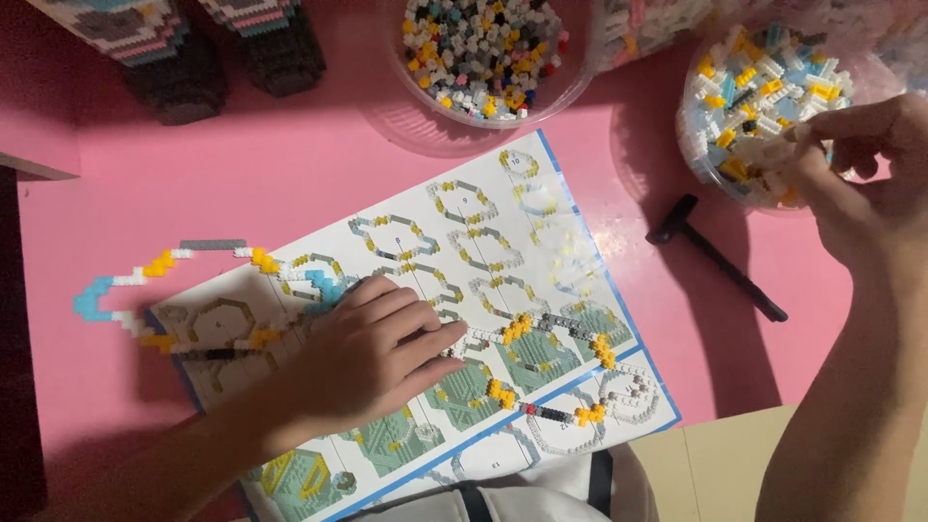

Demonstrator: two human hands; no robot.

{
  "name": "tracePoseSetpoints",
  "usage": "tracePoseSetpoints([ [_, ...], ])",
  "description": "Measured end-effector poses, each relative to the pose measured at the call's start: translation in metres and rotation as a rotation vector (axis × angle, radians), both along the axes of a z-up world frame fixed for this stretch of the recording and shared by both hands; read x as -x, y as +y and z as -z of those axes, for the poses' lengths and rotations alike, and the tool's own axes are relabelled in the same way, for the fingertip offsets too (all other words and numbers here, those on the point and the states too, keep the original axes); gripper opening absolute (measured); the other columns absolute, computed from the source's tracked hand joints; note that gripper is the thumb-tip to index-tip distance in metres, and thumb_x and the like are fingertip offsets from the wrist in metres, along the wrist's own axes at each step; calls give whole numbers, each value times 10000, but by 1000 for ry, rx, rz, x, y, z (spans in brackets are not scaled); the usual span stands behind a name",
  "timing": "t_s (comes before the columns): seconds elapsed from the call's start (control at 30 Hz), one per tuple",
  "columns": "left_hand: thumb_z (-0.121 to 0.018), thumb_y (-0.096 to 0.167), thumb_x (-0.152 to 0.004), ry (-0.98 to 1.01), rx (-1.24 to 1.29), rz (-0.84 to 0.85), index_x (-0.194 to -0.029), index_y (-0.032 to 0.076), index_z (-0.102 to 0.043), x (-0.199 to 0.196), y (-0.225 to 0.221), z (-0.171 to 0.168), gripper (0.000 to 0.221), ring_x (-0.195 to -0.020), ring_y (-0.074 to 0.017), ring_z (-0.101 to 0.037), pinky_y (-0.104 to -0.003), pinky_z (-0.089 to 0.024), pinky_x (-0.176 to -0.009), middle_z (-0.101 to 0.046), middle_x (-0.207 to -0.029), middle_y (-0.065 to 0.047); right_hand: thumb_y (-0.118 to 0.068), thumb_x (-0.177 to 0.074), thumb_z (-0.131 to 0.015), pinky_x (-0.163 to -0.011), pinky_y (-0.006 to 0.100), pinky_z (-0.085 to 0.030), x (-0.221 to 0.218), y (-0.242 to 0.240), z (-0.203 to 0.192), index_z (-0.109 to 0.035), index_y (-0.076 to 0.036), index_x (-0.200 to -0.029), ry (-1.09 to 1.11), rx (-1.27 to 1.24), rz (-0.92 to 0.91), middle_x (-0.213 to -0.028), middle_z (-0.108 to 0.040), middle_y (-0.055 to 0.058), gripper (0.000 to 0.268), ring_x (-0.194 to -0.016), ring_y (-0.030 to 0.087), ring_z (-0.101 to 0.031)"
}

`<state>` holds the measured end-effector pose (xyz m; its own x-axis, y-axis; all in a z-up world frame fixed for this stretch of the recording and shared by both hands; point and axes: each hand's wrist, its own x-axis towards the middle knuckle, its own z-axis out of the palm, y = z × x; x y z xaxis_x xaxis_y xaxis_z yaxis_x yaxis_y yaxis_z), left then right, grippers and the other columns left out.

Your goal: Assembling a complex structure using small interlocking toy blocks while following a printed instruction guide.

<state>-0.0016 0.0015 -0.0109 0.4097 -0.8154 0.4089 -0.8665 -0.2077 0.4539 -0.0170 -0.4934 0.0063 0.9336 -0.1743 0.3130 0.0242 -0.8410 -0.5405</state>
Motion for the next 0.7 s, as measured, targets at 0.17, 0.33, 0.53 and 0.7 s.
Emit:
tracePoseSetpoints([
  [0.17, -812, 286, -1000, 4, -9, 2, -1177, 60, -739, -1, 1, -1, 296, -880, -256, -618, -406, -462, -857, -680, -941, -26, -2, -1362, -695, -961, 251, -382, 25, -10, 12, -605, 3, -1329, -11, -216, -44, -1321, -560, 120, 96, -1116, 146, -507],
  [0.33, -853, 318, -973, 3, -19, -2, -1191, 53, -742, -2, 2, 4, 360, -894, -256, -627, -410, -448, -857, -675, -943, -29, -14, -1039, -725, -1002, 318, -503, 69, 124, -34, -630, -24, -1041, 26, -294, -180, -1113, -691, 117, 96, -1040, 208, -656],
  [0.53, -883, 360, -964, -13, -62, 50, -1255, 67, -718, -8, 9, 10, 445, -932, -252, -590, -411, -474, -890, -617, -1000, -38, -175, -981, -631, -838, 338, -600, 88, 239, -40, -734, -31, -1142, 205, -222, -521, -1071, -741, 106, 240, -929, 228, -721],
  [0.7, -998, 202, -922, 16, 11, 118, -1255, 37, -629, -14, 12, 4, 524, -875, -231, -552, -393, -485, -831, -561, -982, -45, -150, -998, -653, -760, 373, -517, 100, 272, -13, -680, 23, -1233, 143, -176, -494, -1063, -682, 157, 293, -845, 266, -626],
])
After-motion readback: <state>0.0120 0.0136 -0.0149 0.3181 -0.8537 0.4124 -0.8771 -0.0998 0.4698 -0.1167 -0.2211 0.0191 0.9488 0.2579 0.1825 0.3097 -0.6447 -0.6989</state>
